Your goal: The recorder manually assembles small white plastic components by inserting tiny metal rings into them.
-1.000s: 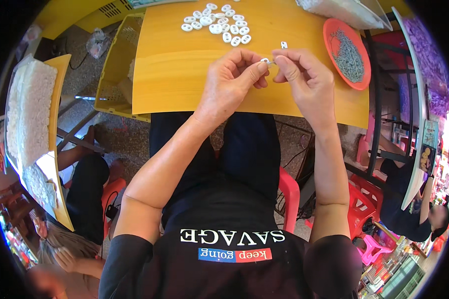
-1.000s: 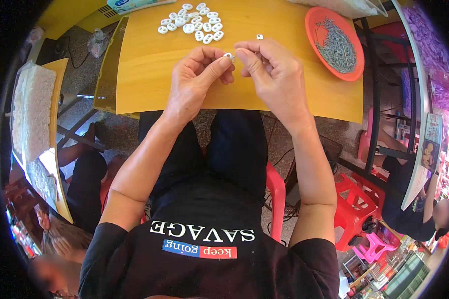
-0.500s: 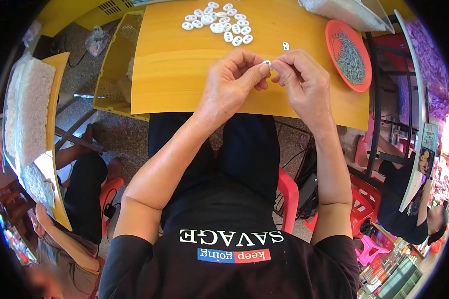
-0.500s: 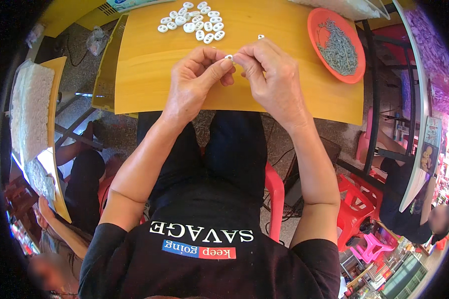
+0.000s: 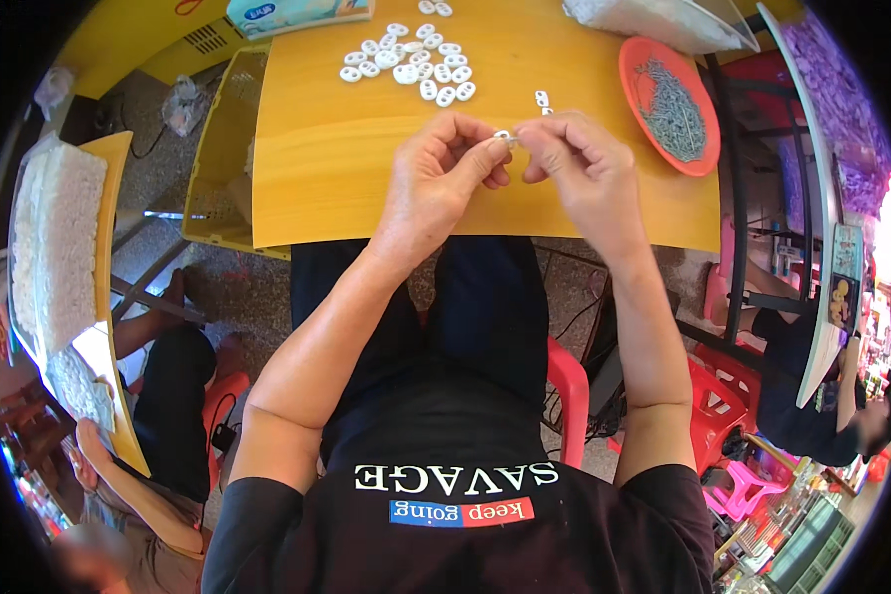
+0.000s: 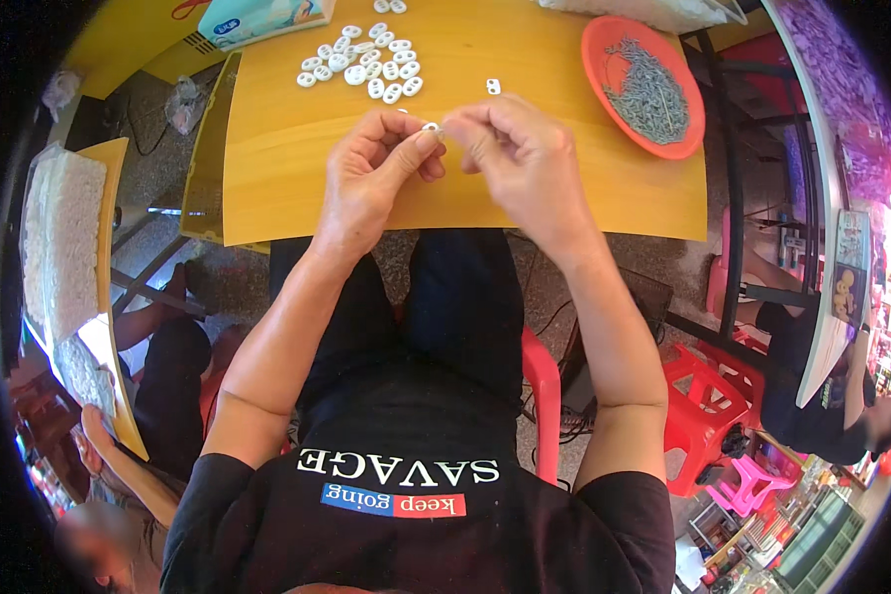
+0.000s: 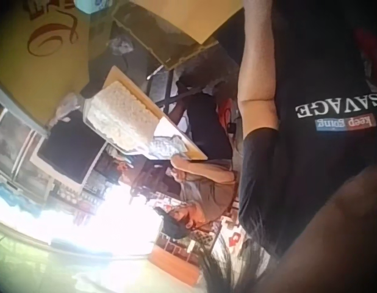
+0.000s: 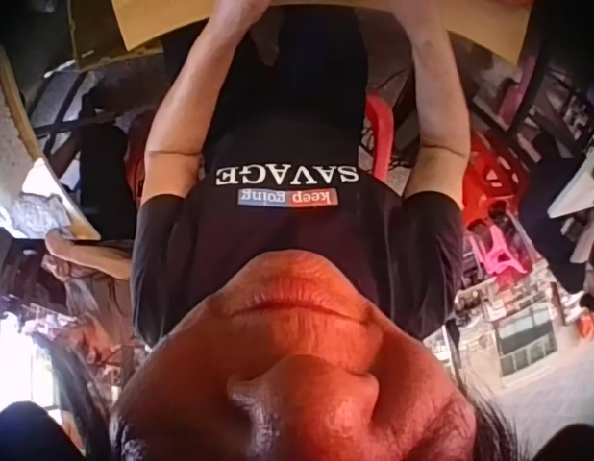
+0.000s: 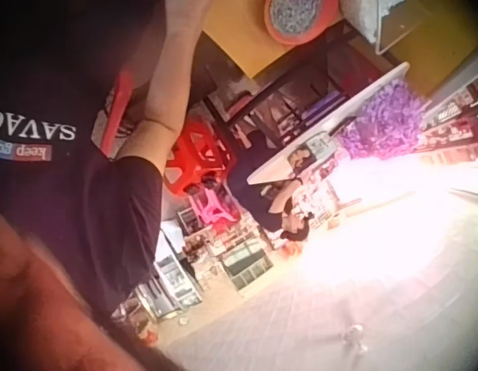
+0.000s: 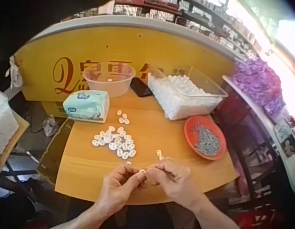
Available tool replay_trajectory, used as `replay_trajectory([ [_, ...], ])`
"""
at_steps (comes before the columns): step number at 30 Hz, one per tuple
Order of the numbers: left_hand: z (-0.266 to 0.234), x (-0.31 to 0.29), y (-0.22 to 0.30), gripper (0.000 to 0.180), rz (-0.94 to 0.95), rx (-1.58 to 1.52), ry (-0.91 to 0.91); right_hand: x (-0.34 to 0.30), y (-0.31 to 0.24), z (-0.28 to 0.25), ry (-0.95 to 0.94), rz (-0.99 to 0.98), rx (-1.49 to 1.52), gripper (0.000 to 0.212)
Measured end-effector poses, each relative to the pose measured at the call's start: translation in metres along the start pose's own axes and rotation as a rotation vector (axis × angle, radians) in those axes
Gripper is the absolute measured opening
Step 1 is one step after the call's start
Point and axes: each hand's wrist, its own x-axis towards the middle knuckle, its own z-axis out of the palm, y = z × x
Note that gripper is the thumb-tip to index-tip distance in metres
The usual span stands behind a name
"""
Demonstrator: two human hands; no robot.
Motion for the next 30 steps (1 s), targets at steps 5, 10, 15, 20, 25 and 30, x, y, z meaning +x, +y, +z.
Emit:
replay_trajectory([
  [5, -0.004, 0.0, -0.002, 0.013, 0.04, -0.134, 0.023, 0.024, 0.007, -0.043, 0.1, 0.173, -0.221, 0.019],
  [10, -0.004, 0.001, -0.003, 0.013, 0.036, -0.154, 0.029, 0.043, 0.02, -0.042, 0.01, 0.125, -0.567, 0.023],
  [15, -0.002, 0.001, -0.003, 0.013, 0.034, -0.167, 0.03, 0.06, 0.021, -0.031, -0.128, 0.058, -0.798, 0.024],
  [20, -0.004, -0.002, -0.002, 0.01, 0.035, -0.086, -0.003, 0.074, 0.022, -0.025, -0.172, 0.085, -0.801, 0.021],
  [25, 0.0, -0.008, 0.002, 0.012, -0.053, -0.037, -0.136, 0.068, 0.018, -0.019, -0.172, -0.011, -0.807, 0.018],
  [30, -0.004, -0.015, 0.009, 0.01, -0.118, 0.015, -0.288, 0.06, 0.005, 0.004, -0.303, -0.335, -0.474, 0.014],
])
